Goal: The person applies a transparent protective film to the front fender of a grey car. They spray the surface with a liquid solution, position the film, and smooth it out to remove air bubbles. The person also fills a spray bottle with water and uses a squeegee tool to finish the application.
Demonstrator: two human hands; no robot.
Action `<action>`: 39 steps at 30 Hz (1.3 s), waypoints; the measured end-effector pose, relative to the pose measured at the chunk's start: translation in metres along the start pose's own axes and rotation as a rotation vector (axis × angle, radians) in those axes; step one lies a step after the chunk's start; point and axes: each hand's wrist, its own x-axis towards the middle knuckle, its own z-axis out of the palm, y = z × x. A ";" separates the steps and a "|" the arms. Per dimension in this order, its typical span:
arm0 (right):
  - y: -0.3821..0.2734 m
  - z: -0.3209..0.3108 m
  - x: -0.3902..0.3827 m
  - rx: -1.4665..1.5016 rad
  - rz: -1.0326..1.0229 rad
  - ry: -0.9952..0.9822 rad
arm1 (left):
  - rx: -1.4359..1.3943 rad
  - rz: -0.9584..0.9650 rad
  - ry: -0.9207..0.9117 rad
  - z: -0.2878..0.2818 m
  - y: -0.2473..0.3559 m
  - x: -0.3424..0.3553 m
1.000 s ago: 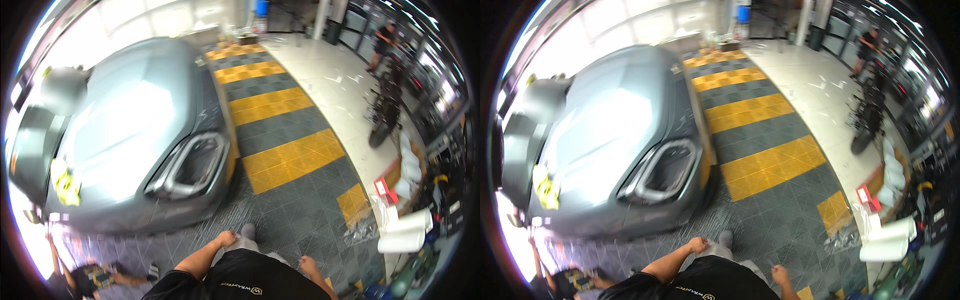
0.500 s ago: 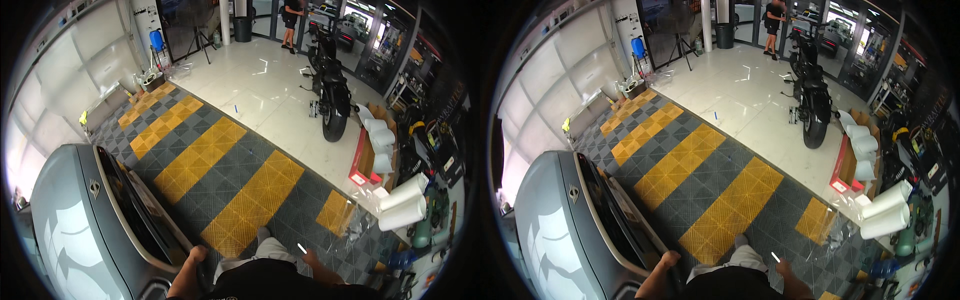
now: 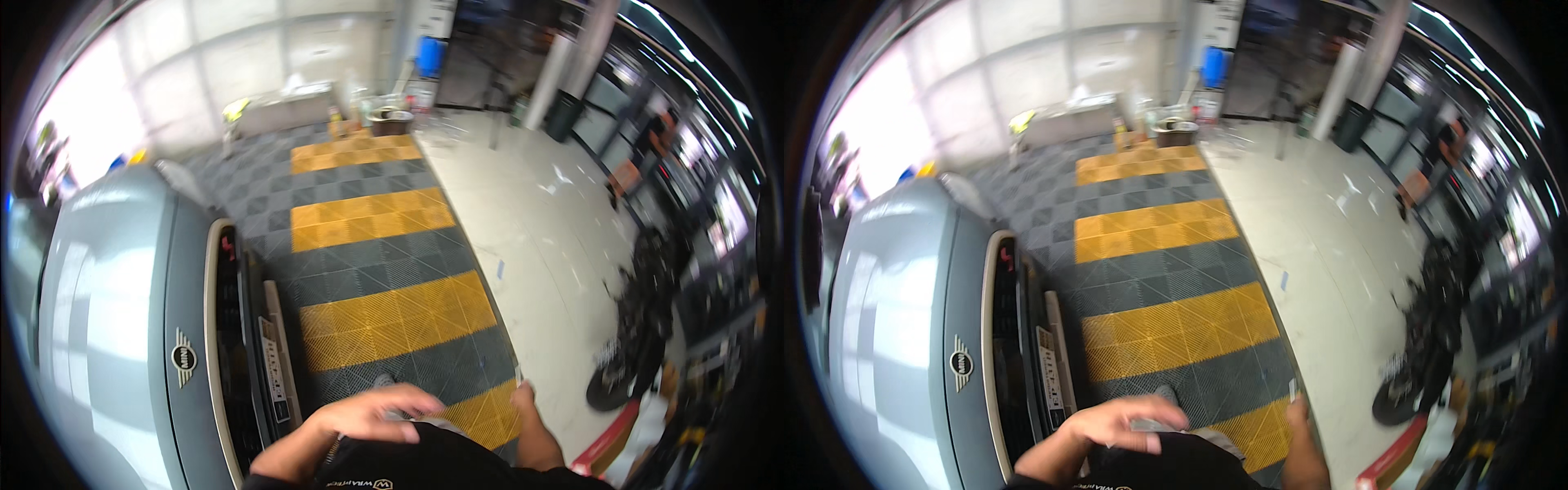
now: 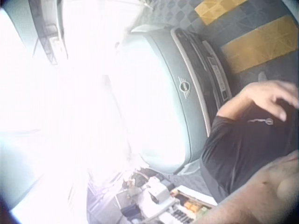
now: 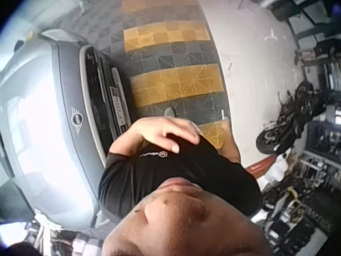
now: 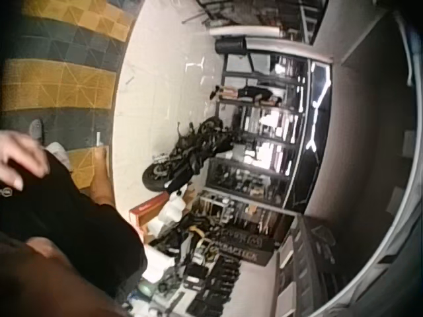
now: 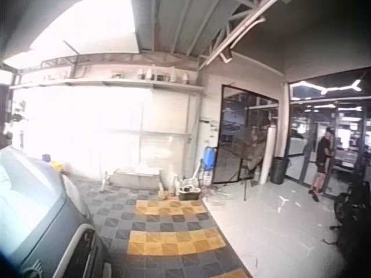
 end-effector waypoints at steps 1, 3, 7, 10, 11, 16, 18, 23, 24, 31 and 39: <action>-0.015 0.008 0.020 -0.228 -0.096 -0.043 | 0.090 0.343 -0.247 -0.023 0.050 0.032; -0.103 0.038 0.033 -0.133 -0.219 -0.310 | 0.154 0.704 -0.473 -0.059 0.149 0.078; -0.317 0.047 0.048 0.174 0.029 -0.453 | 0.403 0.724 -0.346 -0.173 0.169 0.098; -0.369 0.104 0.126 0.050 0.033 -0.585 | 0.130 0.641 -0.092 -0.287 0.157 0.122; -0.380 0.117 0.159 -0.125 -0.042 -0.652 | 0.017 0.669 0.055 -0.330 0.149 0.125; -0.561 0.174 0.346 -0.619 -0.523 -0.532 | -0.663 1.209 0.562 -0.452 0.141 0.183; -0.689 0.187 0.400 -0.527 -0.545 -0.516 | -0.680 1.177 0.660 -0.487 0.164 0.185; -0.945 0.264 0.498 -0.320 -0.734 -0.495 | -0.426 1.066 0.712 -0.637 0.170 0.133; -1.003 0.296 0.502 -0.257 -0.761 -0.504 | -0.390 1.059 0.720 -0.660 0.169 0.125; -1.268 0.466 0.323 -0.024 -0.839 -0.785 | -0.389 1.004 0.487 -0.835 0.206 -0.024; -1.294 0.615 0.401 -0.750 -0.957 -0.684 | 0.133 0.683 0.220 -1.065 0.298 -0.167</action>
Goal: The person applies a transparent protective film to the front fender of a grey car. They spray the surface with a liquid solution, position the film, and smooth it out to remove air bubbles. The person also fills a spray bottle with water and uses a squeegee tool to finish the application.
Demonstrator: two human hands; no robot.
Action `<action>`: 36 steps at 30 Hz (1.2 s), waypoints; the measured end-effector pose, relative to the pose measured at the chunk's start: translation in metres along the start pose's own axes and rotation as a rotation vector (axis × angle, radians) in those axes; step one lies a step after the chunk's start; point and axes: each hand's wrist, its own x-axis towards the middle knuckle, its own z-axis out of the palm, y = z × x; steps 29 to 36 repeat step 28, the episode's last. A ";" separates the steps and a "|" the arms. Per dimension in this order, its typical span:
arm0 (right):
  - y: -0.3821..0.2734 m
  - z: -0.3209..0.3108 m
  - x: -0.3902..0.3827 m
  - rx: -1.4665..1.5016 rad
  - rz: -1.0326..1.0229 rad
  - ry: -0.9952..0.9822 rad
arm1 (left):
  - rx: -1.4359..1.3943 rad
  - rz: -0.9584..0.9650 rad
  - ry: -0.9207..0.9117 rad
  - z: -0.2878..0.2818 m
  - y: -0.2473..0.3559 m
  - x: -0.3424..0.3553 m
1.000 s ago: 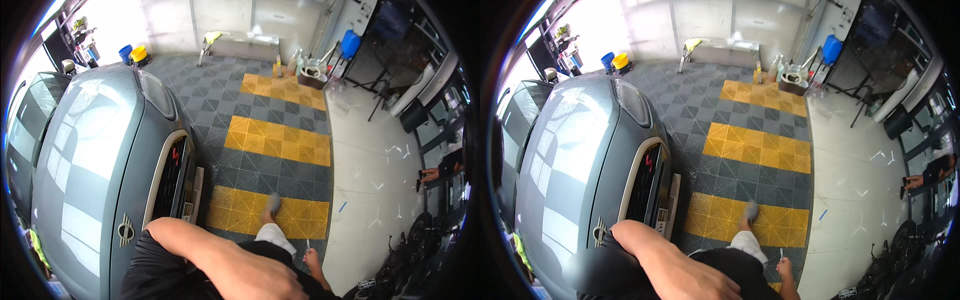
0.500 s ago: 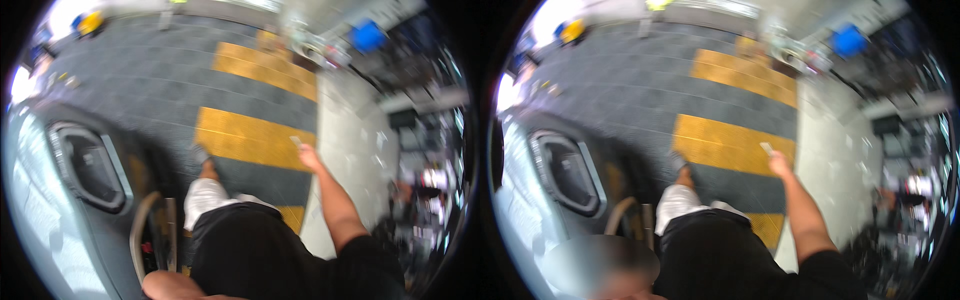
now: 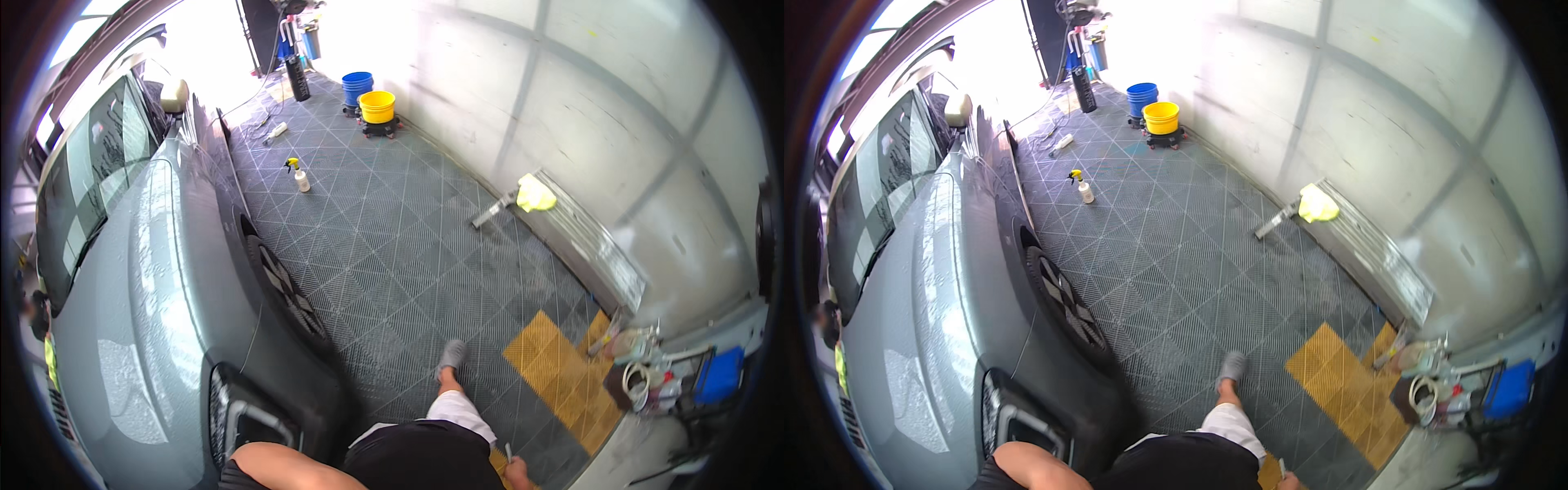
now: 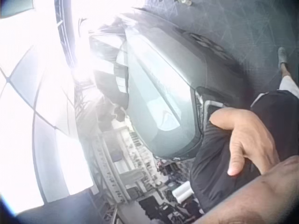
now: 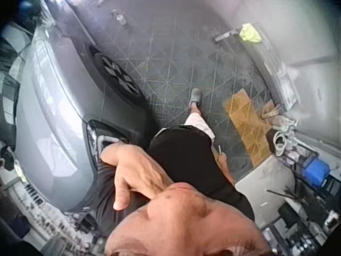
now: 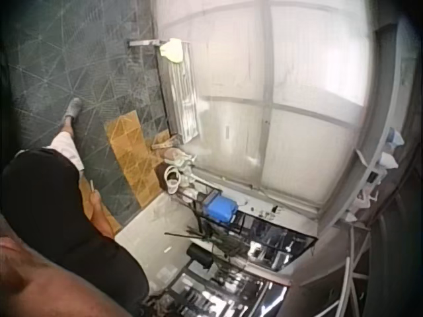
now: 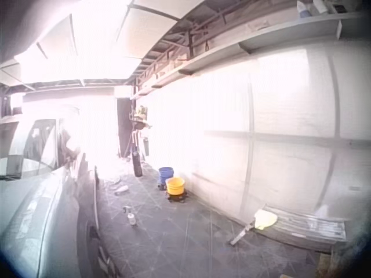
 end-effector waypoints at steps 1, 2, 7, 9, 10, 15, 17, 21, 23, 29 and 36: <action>0.000 -0.002 0.032 -0.005 -0.009 -0.082 | 0.166 0.015 0.025 -0.031 0.010 -0.015; -0.006 -0.005 0.080 -0.056 -0.017 -0.102 | 0.250 -0.106 0.165 -0.067 0.027 -0.029; -0.152 -0.112 0.358 -0.190 0.085 -0.149 | 0.716 -0.360 1.106 -0.170 0.096 -0.097; -0.324 -0.186 0.385 -0.110 -0.235 -0.075 | 0.867 -0.532 1.411 -0.225 0.131 -0.106; -0.431 -0.257 0.393 -0.140 -0.401 -0.009 | 0.949 -0.495 1.570 -0.233 0.150 -0.129; -0.807 -0.383 0.526 0.171 -0.695 0.078 | 1.657 -0.806 2.091 -0.285 0.246 -0.260; -0.935 -0.385 0.521 0.536 -0.845 0.071 | 1.920 -0.987 2.132 -0.312 0.299 -0.311; -1.100 -0.322 0.488 0.707 -0.900 -0.194 | 2.233 -1.139 2.138 -0.385 0.407 -0.430; -1.151 -0.275 0.497 0.614 -1.078 -0.326 | 2.182 -1.133 2.239 -0.420 0.464 -0.475; -1.321 -0.226 0.454 0.445 -1.152 -0.526 | 2.253 -1.532 2.290 -0.451 0.615 -0.608; -1.321 -0.226 0.454 0.445 -1.152 -0.526 | 2.253 -1.532 2.290 -0.451 0.615 -0.608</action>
